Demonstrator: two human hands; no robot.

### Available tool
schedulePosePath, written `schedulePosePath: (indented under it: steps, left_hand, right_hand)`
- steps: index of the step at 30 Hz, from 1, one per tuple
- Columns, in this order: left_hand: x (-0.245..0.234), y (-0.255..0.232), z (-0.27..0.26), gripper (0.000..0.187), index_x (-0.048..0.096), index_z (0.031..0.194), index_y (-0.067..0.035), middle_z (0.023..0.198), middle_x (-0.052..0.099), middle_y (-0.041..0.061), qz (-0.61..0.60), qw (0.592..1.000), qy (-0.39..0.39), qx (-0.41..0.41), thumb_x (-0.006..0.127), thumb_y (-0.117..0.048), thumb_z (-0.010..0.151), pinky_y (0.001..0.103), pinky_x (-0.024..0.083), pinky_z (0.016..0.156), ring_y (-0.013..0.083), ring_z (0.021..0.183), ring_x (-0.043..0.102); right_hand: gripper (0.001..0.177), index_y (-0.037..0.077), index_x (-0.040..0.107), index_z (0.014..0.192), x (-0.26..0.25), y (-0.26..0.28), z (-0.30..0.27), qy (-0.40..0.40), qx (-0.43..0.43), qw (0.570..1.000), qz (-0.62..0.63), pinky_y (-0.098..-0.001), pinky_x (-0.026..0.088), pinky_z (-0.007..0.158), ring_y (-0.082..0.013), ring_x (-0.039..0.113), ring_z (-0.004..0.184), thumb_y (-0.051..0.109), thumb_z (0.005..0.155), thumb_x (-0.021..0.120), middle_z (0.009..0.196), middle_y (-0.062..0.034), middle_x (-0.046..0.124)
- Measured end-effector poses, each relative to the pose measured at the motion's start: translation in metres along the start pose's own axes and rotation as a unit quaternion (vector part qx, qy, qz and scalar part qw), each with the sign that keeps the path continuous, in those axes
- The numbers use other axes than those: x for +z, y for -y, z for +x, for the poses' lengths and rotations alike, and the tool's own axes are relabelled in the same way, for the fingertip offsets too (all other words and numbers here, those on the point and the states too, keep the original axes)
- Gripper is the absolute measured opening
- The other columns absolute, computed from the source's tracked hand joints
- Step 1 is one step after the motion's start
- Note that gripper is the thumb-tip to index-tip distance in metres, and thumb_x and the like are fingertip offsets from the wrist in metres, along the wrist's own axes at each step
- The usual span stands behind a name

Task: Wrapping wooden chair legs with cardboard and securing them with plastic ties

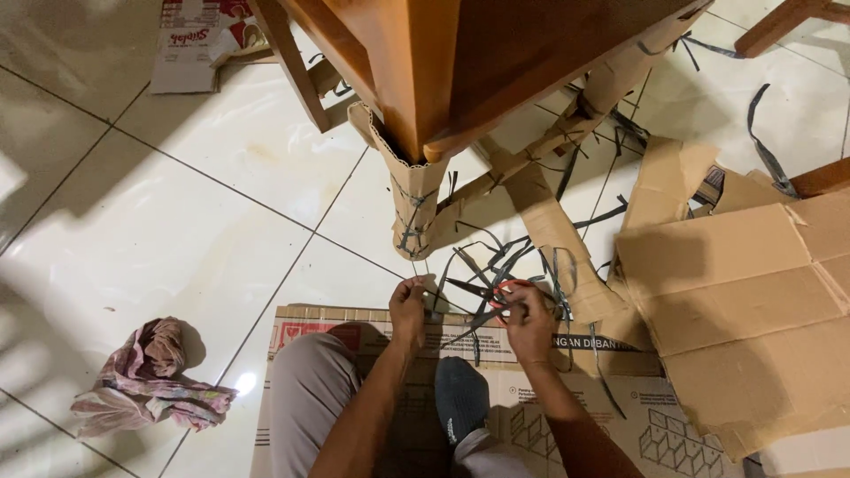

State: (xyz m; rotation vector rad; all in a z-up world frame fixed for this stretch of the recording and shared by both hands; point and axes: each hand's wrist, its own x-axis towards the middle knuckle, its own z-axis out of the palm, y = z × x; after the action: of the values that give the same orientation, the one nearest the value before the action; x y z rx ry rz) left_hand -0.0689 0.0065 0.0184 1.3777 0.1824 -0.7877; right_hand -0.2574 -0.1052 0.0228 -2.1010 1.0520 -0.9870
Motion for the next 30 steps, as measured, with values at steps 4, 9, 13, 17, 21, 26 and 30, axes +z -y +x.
schedulePosePath:
  steps: [4,9,13,17,21,26,30]
  left_hand:
    - [-0.008,0.028,0.018,0.012,0.071,0.096,-0.007,0.091,0.065,0.006,0.044,0.998,-0.027,0.034,0.059,-0.007,0.098,0.029,0.042,0.071,0.0124,0.081,0.050]
    - [-0.007,0.019,0.009,0.009,0.066,0.097,-0.002,0.087,0.064,0.010,-0.067,0.997,-0.037,0.013,0.056,-0.001,0.096,0.033,0.055,0.069,0.0182,0.075,0.063]
    - [-0.011,0.023,0.017,0.008,0.064,0.094,-0.002,0.082,0.058,0.007,-0.071,0.996,-0.045,0.020,0.056,0.000,0.095,0.030,0.053,0.063,0.0152,0.070,0.060]
    - [-0.006,0.006,0.010,0.008,0.064,0.087,-0.006,0.081,0.057,0.003,-0.065,0.993,-0.072,0.060,0.060,-0.003,0.093,0.027,0.047,0.066,0.0110,0.073,0.054]
    - [-0.017,0.030,0.036,0.012,0.074,0.092,-0.010,0.089,0.072,0.009,-0.014,0.993,-0.097,0.062,0.070,-0.021,0.095,0.030,0.050,0.070,0.0129,0.079,0.057]
    - [-0.015,0.011,0.021,0.015,0.081,0.099,-0.012,0.084,0.072,0.008,0.005,0.991,-0.115,0.075,0.074,-0.024,0.092,0.028,0.051,0.067,0.0120,0.077,0.058]
    - [-0.014,-0.002,0.011,0.016,0.082,0.101,-0.012,0.085,0.074,0.010,0.017,0.990,-0.121,0.077,0.073,-0.022,0.092,0.029,0.050,0.068,0.0131,0.078,0.058]
  right_hand:
    - [0.017,0.016,0.070,0.092,0.002,-0.022,0.004,-0.026,-0.059,0.982,-0.178,-0.0440,0.059,0.079,-0.0321,0.074,0.088,0.007,0.079,0.073,0.093,-0.0108,0.076]
    - [0.050,0.026,0.064,0.117,-0.005,-0.006,0.016,0.200,-0.021,0.940,-0.275,-0.0455,0.053,0.090,-0.0304,0.070,0.101,0.019,0.069,0.075,0.105,-0.0045,0.072]
    - [0.053,0.025,0.062,0.117,-0.006,0.000,0.020,0.211,-0.030,0.919,-0.331,-0.0442,0.055,0.084,-0.0298,0.069,0.096,0.021,0.066,0.076,0.103,-0.0045,0.067]
    - [0.047,0.021,0.064,0.110,-0.001,-0.009,0.021,0.177,-0.045,0.952,-0.244,-0.0468,0.056,0.079,-0.0383,0.070,0.089,0.024,0.065,0.077,0.099,-0.0092,0.064]
    - [0.036,0.013,0.070,0.111,-0.024,0.052,0.029,0.308,0.173,0.935,-0.026,-0.0448,0.060,0.076,-0.0416,0.075,0.091,0.027,0.078,0.078,0.092,-0.0167,0.076]
    - [0.038,0.011,0.057,0.121,-0.011,0.061,0.042,0.427,0.241,0.868,0.075,-0.0433,0.057,0.086,-0.0331,0.073,0.097,0.032,0.091,0.069,0.100,-0.0181,0.074]
    - [0.041,0.008,0.055,0.117,0.001,0.072,0.056,0.484,0.241,0.839,0.057,-0.0469,0.054,0.085,-0.0371,0.071,0.097,0.039,0.094,0.067,0.102,-0.0181,0.070]
